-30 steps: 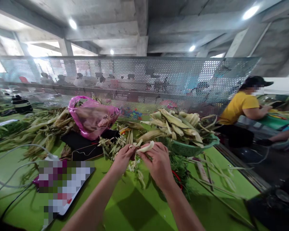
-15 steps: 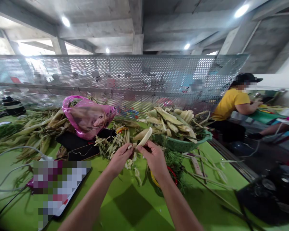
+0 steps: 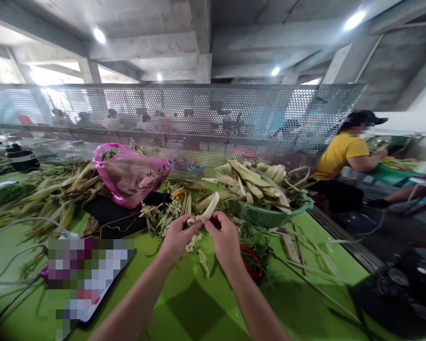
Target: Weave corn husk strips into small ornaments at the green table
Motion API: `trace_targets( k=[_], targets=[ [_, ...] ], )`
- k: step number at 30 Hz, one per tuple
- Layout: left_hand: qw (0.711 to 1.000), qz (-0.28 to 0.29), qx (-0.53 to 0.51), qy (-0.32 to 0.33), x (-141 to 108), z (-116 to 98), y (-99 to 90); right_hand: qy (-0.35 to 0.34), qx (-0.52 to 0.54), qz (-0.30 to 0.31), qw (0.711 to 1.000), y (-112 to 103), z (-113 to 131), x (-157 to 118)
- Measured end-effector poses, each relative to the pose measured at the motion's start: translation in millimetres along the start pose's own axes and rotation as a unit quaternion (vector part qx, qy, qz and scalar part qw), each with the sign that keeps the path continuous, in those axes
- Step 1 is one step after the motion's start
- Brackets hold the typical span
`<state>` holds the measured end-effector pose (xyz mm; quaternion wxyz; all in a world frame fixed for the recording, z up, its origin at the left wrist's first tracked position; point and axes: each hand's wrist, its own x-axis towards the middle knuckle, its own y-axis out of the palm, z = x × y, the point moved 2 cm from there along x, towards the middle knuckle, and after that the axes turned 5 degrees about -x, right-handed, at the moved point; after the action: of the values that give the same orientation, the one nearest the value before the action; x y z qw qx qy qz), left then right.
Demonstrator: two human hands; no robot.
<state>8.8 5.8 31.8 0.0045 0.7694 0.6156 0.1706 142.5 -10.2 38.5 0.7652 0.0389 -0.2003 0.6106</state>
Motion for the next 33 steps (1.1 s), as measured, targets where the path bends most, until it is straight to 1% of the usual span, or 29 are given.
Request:
trace_targets(
  k=[1, 4, 6, 7, 9, 10, 12, 13, 15, 17, 19, 21, 23, 25, 27, 29, 31, 33],
  targets=[
    [1.0, -0.022, -0.018, -0.007, 0.6, 1.0, -1.2, -0.009, 0.005, -0.008, 1.0, 1.7, 1.8, -1.4],
    [0.992, -0.094, -0.072, -0.035, 1.8, 4.1, -5.5, -0.034, 0.005, -0.069, 0.997, 4.5, 9.1, -5.3],
    [0.986, -0.121, -0.105, -0.045, 1.8, 4.1, -7.4, -0.027, 0.005, -0.083, 0.996, 6.3, 12.0, -6.9],
    [0.984, -0.126, -0.121, -0.044, 1.7, 3.1, -7.8, -0.01, 0.018, -0.069, 0.997, 7.8, 12.1, -7.3],
    [0.98, -0.129, -0.147, -0.039, 1.0, 0.1, -8.0, 0.055, 0.057, -0.02, 0.997, 11.4, 9.3, -8.2],
    [0.978, -0.13, -0.157, -0.04, 0.5, -1.5, -7.7, 0.098, 0.083, 0.007, 0.992, 13.4, 6.7, -8.8],
    [0.976, -0.13, -0.17, -0.051, -0.7, -4.4, -6.9, 0.177, 0.137, 0.054, 0.973, 17.3, 1.6, -10.3],
    [0.975, -0.129, -0.172, -0.057, -1.3, -5.5, -6.3, 0.2, 0.164, 0.064, 0.964, 18.7, -0.4, -10.8],
    [0.975, -0.129, -0.168, -0.067, -2.2, -6.9, -5.3, 0.2, 0.207, 0.05, 0.956, 19.9, -2.7, -10.5],
    [0.978, -0.127, -0.154, -0.067, -2.4, -7.2, -4.7, 0.167, 0.221, 0.015, 0.961, 19.0, -3.1, -9.6],
    [0.982, -0.122, -0.132, -0.059, -1.8, -5.9, -4.6, 0.12, 0.188, -0.014, 0.975, 16.7, -1.3, -8.9],
    [0.987, -0.119, -0.097, -0.044, -0.6, -3.4, -5.4, 0.058, 0.103, -0.03, 0.993, 13.4, 3.2, -8.8],
    [0.991, -0.117, -0.059, -0.026, 0.7, -0.5, -6.7, -0.02, -0.005, -0.04, 0.999, 9.9, 9.4, -8.9],
    [0.994, -0.107, -0.026, -0.014, 1.6, 2.0, -7.5, -0.094, -0.084, -0.039, 0.991, 7.6, 15.0, -8.7],
    [0.996, -0.088, 0.008, -0.011, 1.9, 3.0, -7.3, -0.157, -0.123, -0.034, 0.979, 5.9, 19.0, -8.4],
    [0.996, -0.079, 0.031, -0.013, 1.7, 2.1, -6.8, -0.205, -0.15, -0.036, 0.966, 4.0, 21.7, -8.2],
    [0.996, -0.081, 0.011, -0.016, 1.4, 0.2, -6.6, -0.244, -0.194, -0.046, 0.949, 1.9, 24.4, -9.0],
    [0.994, -0.082, -0.057, -0.033, 1.5, -0.7, -7.0, -0.279, -0.251, -0.06, 0.925, 0.0, 27.8, -11.1]
  ],
)
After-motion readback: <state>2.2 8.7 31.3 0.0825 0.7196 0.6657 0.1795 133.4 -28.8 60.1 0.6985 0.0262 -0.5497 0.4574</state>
